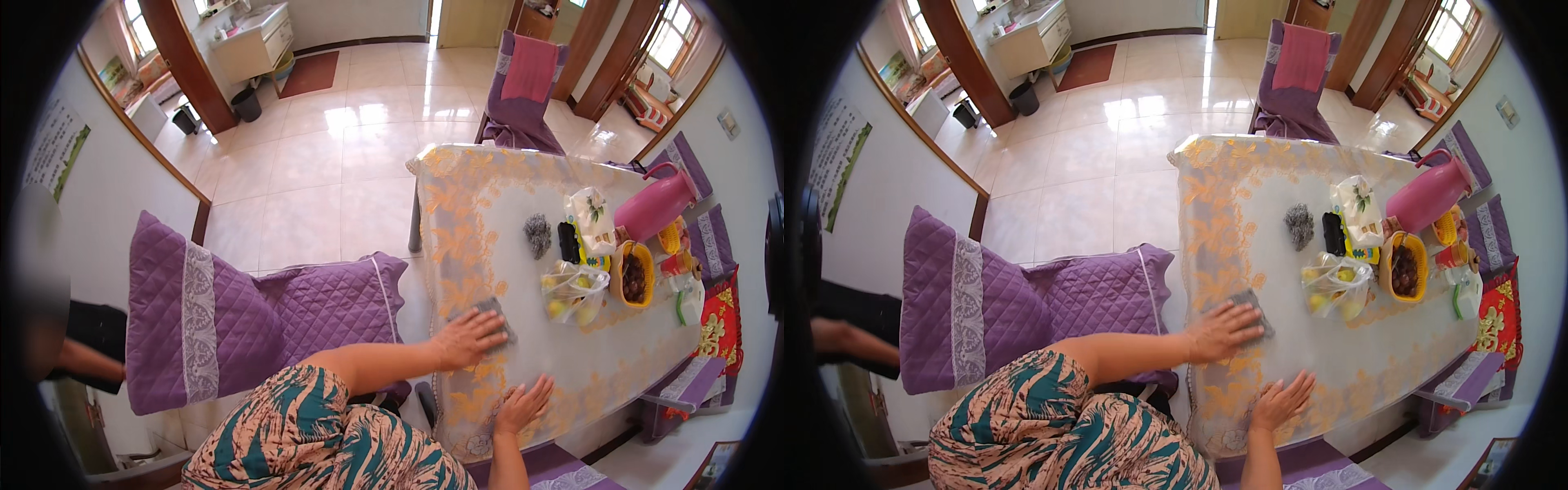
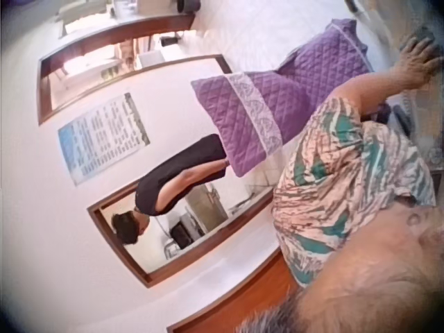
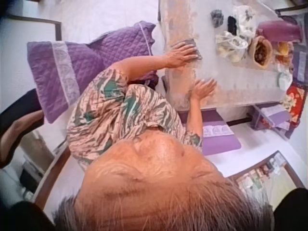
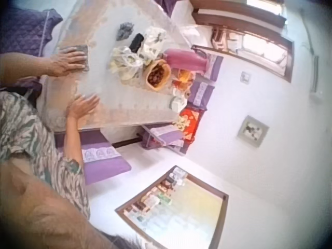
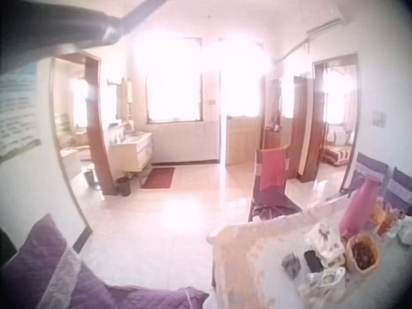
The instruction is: The person wipes a table surface with a cloth, moves a chair cover, and wipes the table around several bowls and a pitcher.
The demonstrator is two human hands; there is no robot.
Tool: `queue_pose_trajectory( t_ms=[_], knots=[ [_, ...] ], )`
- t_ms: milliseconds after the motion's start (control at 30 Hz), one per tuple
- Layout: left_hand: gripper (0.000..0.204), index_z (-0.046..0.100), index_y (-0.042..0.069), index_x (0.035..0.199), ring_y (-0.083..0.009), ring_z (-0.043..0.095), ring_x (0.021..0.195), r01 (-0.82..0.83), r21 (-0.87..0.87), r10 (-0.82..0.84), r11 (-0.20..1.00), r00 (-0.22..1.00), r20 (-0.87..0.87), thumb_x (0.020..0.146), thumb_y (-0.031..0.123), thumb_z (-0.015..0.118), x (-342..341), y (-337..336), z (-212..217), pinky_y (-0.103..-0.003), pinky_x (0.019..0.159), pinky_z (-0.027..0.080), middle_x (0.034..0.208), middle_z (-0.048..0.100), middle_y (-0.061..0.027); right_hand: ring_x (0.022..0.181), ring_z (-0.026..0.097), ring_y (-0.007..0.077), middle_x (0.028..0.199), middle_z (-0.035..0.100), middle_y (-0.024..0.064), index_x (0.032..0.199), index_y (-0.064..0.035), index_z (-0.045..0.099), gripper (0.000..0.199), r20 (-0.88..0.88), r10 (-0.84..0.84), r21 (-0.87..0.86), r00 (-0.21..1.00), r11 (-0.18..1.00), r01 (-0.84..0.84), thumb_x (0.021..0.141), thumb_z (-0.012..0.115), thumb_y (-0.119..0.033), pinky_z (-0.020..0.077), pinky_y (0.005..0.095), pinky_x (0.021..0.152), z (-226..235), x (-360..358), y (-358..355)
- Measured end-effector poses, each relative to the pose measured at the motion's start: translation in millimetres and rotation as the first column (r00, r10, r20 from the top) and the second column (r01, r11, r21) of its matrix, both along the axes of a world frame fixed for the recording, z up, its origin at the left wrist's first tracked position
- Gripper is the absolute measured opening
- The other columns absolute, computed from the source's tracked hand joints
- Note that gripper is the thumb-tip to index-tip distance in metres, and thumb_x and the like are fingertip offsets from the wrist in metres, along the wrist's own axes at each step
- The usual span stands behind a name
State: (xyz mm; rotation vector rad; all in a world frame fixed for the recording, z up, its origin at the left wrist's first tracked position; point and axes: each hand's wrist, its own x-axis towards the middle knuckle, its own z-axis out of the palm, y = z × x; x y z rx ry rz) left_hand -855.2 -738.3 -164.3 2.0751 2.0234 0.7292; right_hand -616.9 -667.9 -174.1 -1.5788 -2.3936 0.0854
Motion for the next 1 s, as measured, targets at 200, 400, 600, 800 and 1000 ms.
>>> queue_pose_trajectory(
  t_ms=[200, 400, 600, 800, 1000],
  knots=[
    [0.063, 0.034, 0.024, 0.149, -0.0268, 0.019, 0.147, -0.291, -0.050, 0.287, 0.955, 0.955, -0.080, 0.091, 0.037, 0.056, -114.3, 42.7, 11.7, -0.048, 0.118, 0.014, 0.157, 0.026, -0.0071, 0.144, 0.024, 0.0328, 0.156, 0.025, 0.0183, 0.148, -0.0030, 0.029, 0.059, 0.068, -0.014, 0.019, 0.998, 1.000, 0.012, 0.099, 0.043, -0.032, 0.0161, 0.0502, 0.112, 15.6, -9.5, -6.1],
    [0.060, 0.036, 0.025, 0.148, -0.0231, 0.018, 0.147, -0.404, -0.059, 0.393, 0.913, 0.908, -0.144, 0.092, 0.038, 0.051, -187.7, 94.9, 9.3, -0.045, 0.119, 0.010, 0.157, 0.027, -0.0047, 0.144, 0.022, 0.0348, 0.156, 0.025, 0.0200, 0.149, -0.0015, 0.027, 0.061, 0.112, -0.043, -0.058, 0.993, 0.997, 0.050, 0.099, 0.043, -0.033, 0.0152, 0.0520, 0.112, 29.7, -18.0, -8.5],
    [0.059, 0.036, 0.029, 0.148, -0.0234, 0.016, 0.148, -0.605, -0.130, 0.578, 0.785, 0.792, -0.198, 0.093, 0.045, 0.046, -272.5, 146.1, 15.4, -0.062, 0.114, 0.007, 0.159, 0.024, -0.0025, 0.144, 0.020, 0.0394, 0.154, 0.024, 0.0230, 0.147, -0.0003, 0.027, 0.063, 0.107, -0.022, -0.102, 0.994, 0.994, 0.033, 0.096, 0.045, -0.033, 0.0142, 0.0552, 0.111, 26.0, -12.5, -7.0],
    [0.057, 0.032, 0.031, 0.150, -0.0238, 0.012, 0.149, -0.767, -0.156, 0.757, 0.622, 0.640, -0.130, 0.096, 0.049, 0.037, -296.3, 238.2, 8.3, -0.063, 0.113, 0.005, 0.160, 0.020, -0.0002, 0.142, 0.023, 0.0433, 0.153, 0.025, 0.0254, 0.145, 0.0021, 0.028, 0.067, 0.101, -0.033, -0.125, 0.994, 0.991, 0.046, 0.092, 0.048, -0.033, 0.0162, 0.0573, 0.110, 31.9, -18.5, -5.4],
    [0.050, 0.036, 0.033, 0.148, -0.0235, 0.012, 0.149, -0.375, -0.170, 0.366, 0.911, 0.927, -0.084, 0.099, 0.043, 0.038, -204.4, 337.5, 12.0, -0.060, 0.115, 0.004, 0.160, 0.022, -0.0011, 0.139, 0.028, 0.0444, 0.149, 0.033, 0.0258, 0.146, 0.0023, 0.032, 0.074, 0.037, -0.054, -0.072, 0.998, 0.996, 0.057, 0.090, 0.053, -0.041, 0.0188, 0.0565, 0.113, 26.4, -16.9, -4.2]
  ],
)
